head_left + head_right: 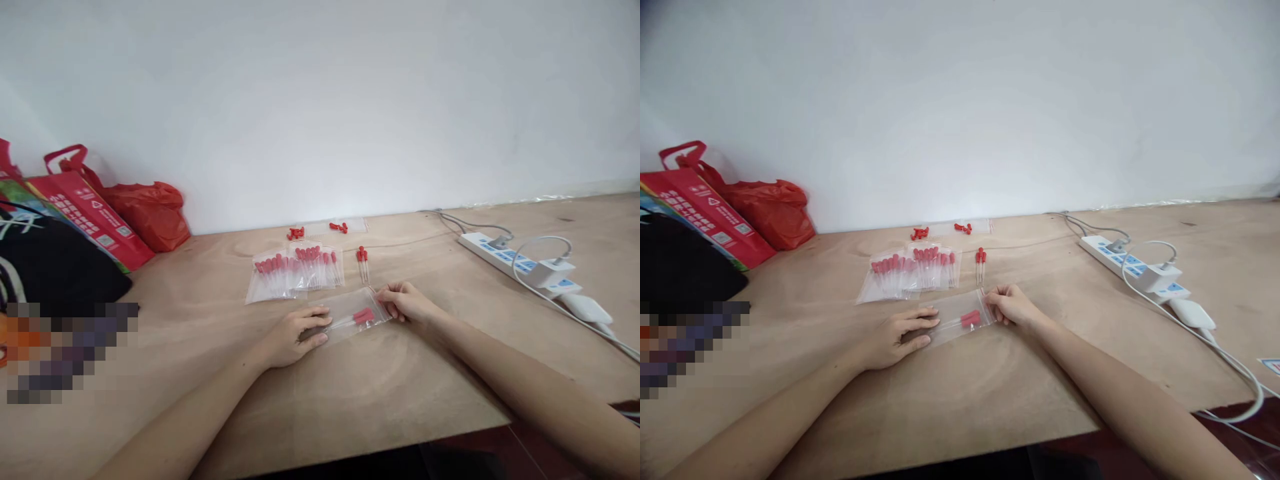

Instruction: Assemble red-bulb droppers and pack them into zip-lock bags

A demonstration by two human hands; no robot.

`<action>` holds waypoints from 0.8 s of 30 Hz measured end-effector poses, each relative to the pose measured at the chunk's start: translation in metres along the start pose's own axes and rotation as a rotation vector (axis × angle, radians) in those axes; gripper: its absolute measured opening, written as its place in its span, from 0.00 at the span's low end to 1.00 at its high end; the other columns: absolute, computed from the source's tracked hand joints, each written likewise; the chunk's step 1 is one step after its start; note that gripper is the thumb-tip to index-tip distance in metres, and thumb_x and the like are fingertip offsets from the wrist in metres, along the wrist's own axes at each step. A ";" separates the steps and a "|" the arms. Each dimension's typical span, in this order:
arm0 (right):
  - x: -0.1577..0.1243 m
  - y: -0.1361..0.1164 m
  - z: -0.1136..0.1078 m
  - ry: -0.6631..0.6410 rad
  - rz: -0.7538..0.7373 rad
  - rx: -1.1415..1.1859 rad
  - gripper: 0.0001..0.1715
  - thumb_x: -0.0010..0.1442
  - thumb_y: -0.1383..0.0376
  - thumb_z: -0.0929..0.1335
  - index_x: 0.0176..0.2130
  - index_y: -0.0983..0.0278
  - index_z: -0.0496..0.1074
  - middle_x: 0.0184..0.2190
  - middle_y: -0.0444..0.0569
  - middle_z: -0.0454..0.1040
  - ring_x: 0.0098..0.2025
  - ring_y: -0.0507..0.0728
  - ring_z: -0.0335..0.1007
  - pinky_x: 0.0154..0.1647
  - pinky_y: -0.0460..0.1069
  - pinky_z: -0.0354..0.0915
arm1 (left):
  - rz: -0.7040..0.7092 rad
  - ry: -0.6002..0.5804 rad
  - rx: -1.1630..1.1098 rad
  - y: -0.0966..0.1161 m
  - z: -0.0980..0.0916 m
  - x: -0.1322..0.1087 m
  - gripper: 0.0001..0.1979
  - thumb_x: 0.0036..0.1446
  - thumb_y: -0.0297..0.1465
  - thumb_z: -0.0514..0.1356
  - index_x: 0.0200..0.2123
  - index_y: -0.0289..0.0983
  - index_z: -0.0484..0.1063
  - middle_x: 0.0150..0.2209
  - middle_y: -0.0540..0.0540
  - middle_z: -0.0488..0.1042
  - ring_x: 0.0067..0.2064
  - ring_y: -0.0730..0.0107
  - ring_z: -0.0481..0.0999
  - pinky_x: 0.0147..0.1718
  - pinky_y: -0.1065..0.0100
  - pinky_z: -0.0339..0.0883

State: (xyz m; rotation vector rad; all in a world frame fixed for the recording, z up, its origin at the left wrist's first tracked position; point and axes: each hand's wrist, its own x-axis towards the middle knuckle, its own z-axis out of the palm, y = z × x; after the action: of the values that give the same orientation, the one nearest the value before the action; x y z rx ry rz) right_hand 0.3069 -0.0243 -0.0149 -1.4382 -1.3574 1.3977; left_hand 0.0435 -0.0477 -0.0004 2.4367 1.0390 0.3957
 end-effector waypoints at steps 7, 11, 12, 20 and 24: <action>0.049 -0.006 -0.018 0.370 -0.010 -0.194 0.06 0.50 0.64 0.65 0.28 0.64 0.63 0.09 0.36 0.58 0.10 0.45 0.52 0.11 0.40 0.47 | -0.005 -0.007 0.001 0.002 -0.001 0.000 0.17 0.55 0.35 0.53 0.49 0.41 0.66 0.54 0.46 0.63 0.55 0.65 0.61 0.53 0.61 0.56; 0.090 -0.017 -0.015 0.413 0.034 -0.265 0.12 0.49 0.58 0.66 0.27 0.65 0.65 0.09 0.38 0.58 0.10 0.46 0.51 0.10 0.42 0.47 | 0.006 0.001 -0.014 0.001 -0.001 -0.001 0.17 0.55 0.36 0.53 0.49 0.42 0.66 0.54 0.46 0.63 0.55 0.64 0.62 0.53 0.59 0.56; 0.099 -0.020 -0.014 0.423 0.044 -0.281 0.13 0.48 0.57 0.67 0.25 0.65 0.65 0.08 0.39 0.58 0.10 0.47 0.51 0.10 0.42 0.46 | 0.008 0.001 -0.018 0.000 -0.001 -0.001 0.17 0.55 0.36 0.53 0.49 0.42 0.66 0.54 0.46 0.63 0.55 0.64 0.62 0.52 0.59 0.57; 0.136 -0.030 -0.010 0.464 0.135 -0.298 0.12 0.39 0.64 0.71 0.17 0.65 0.63 0.06 0.39 0.55 0.10 0.48 0.52 0.09 0.44 0.47 | 0.017 0.003 -0.018 -0.004 0.001 -0.001 0.17 0.55 0.36 0.53 0.49 0.41 0.65 0.54 0.46 0.63 0.55 0.65 0.61 0.53 0.60 0.57; 0.140 -0.026 -0.012 0.426 0.121 -0.228 0.11 0.42 0.67 0.69 0.17 0.64 0.61 0.05 0.39 0.54 0.08 0.47 0.50 0.09 0.43 0.46 | 0.027 0.002 -0.011 -0.004 0.002 -0.001 0.17 0.56 0.35 0.53 0.49 0.41 0.65 0.54 0.45 0.63 0.55 0.66 0.61 0.53 0.61 0.57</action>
State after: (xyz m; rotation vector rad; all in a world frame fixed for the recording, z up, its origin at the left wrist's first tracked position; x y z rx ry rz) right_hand 0.2947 0.1182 -0.0201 -1.8683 -1.1923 0.9511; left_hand 0.0410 -0.0466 -0.0039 2.4431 1.0033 0.4117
